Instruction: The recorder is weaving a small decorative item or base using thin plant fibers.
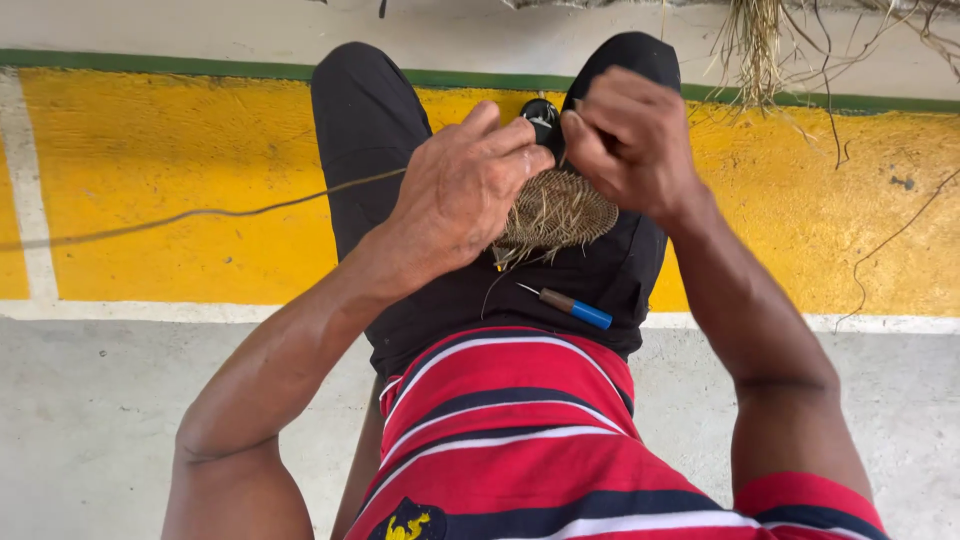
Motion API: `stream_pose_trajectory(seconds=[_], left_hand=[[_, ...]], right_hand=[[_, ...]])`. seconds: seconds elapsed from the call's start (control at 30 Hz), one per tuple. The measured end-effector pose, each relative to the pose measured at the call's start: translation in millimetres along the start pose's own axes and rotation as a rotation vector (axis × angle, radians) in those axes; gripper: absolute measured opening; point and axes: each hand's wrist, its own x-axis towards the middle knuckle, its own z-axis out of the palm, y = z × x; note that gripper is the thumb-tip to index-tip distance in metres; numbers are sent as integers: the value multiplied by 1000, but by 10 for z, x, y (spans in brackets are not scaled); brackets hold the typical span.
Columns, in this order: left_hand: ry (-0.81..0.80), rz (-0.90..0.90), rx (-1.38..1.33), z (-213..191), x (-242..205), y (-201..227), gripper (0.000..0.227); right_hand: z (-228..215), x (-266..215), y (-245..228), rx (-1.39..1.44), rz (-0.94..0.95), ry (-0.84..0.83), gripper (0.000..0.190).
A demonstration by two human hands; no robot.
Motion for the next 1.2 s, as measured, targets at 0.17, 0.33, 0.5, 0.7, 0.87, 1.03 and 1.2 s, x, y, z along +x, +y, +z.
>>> stream_pose_trajectory(seconds=[0.17, 0.33, 0.5, 0.7, 0.87, 1.03, 1.2], left_hand=[[-23, -23, 51, 55, -15, 44, 14], [28, -2, 63, 79, 16, 44, 21], [40, -2, 49, 123, 24, 23, 25], [46, -2, 69, 169, 33, -12, 24], [50, -1, 77, 192, 37, -20, 23], [77, 18, 86, 221, 24, -39, 22], [71, 21, 108, 179, 23, -80, 24]], right_hand=[[-313, -19, -222, 457, 208, -107, 3], [-536, 90, -334, 568, 151, -340, 19], [-486, 50, -415, -16, -64, -225, 22], [-527, 76, -446, -116, -137, -262, 25], [-542, 121, -506, -182, -148, -285, 24], [-431, 125, -546, -293, -182, -268, 25], [-329, 98, -560, -399, -179, -221, 25]])
